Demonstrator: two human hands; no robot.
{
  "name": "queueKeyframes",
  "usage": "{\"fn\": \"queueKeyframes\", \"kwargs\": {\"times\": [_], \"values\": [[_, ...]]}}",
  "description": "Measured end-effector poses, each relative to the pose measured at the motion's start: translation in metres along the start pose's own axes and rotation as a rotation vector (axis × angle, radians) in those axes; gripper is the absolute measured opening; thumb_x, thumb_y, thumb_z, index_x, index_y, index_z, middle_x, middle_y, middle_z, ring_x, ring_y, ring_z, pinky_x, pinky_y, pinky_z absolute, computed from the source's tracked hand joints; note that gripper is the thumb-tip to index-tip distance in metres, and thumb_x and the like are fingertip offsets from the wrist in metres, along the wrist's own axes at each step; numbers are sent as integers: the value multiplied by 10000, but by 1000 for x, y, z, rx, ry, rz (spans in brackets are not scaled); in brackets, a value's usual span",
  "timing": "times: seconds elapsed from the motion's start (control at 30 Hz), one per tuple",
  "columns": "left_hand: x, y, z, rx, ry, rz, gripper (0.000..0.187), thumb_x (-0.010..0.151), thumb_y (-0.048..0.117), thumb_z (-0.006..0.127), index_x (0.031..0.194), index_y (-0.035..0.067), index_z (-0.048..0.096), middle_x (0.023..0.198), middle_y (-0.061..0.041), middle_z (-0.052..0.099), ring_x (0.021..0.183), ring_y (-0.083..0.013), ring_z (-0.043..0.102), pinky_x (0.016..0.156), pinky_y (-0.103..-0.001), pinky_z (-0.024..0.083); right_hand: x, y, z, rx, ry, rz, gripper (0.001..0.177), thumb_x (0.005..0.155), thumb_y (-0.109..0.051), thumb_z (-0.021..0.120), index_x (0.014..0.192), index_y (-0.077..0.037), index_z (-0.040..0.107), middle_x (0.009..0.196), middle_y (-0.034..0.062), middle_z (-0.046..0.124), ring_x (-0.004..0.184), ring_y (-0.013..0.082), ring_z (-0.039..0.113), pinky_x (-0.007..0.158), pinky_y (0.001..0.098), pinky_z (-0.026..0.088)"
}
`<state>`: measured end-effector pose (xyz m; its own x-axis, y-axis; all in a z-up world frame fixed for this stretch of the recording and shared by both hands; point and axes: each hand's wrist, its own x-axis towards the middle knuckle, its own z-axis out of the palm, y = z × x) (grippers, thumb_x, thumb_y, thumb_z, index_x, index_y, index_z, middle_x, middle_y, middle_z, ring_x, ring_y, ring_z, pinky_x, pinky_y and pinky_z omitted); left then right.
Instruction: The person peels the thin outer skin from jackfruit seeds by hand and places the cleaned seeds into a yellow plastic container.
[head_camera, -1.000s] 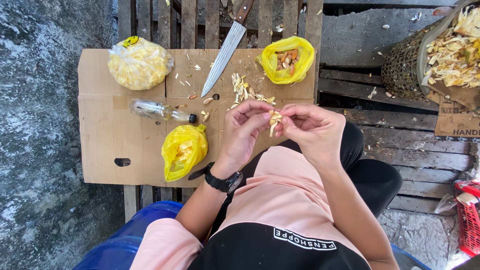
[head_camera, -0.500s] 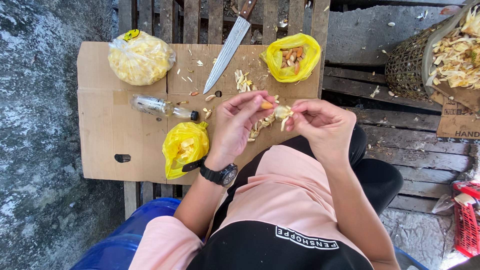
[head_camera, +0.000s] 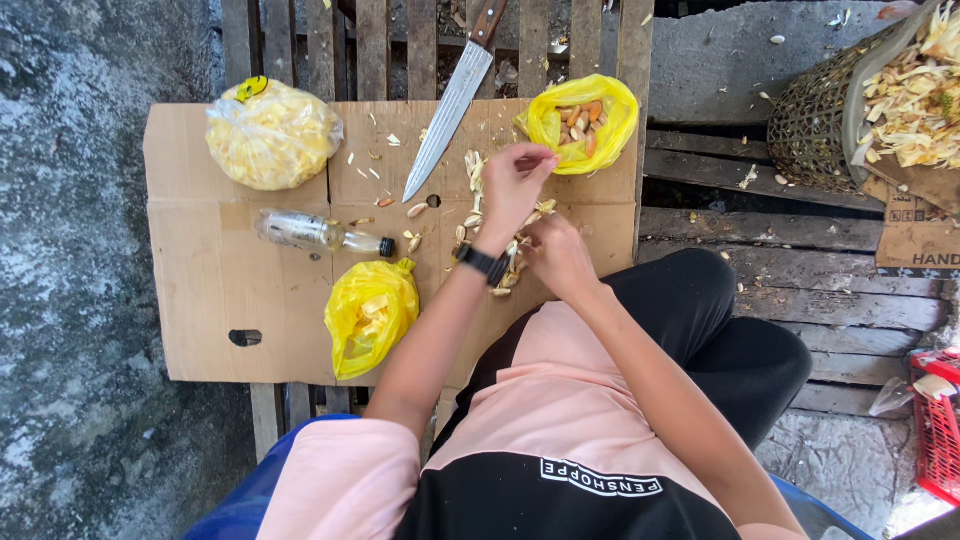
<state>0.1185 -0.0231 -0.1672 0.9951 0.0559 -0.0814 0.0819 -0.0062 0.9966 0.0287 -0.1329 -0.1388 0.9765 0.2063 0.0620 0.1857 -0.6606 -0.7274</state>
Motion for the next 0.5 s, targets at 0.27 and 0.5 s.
{"fn": "queueKeyframes", "kwargs": {"times": [0.27,0.5], "values": [[71,-36,53,339,-12,117,80,805,-2,784,879,21,766,833,-93,786,758,-164,763,726,-295,602,-6,12,6,4,1,-65,55,801,-37,747,839,-9,720,907,132,674,961,351,640,835,445,540],[56,-33,-12,272,25,63,71,858,45,754,928,41,747,855,-88,781,766,-158,757,714,-288,612,3,33,-10,29,-107,66,142,801,26,713,931,-18,748,943,122,690,951,316,614,864,412,515]]}}
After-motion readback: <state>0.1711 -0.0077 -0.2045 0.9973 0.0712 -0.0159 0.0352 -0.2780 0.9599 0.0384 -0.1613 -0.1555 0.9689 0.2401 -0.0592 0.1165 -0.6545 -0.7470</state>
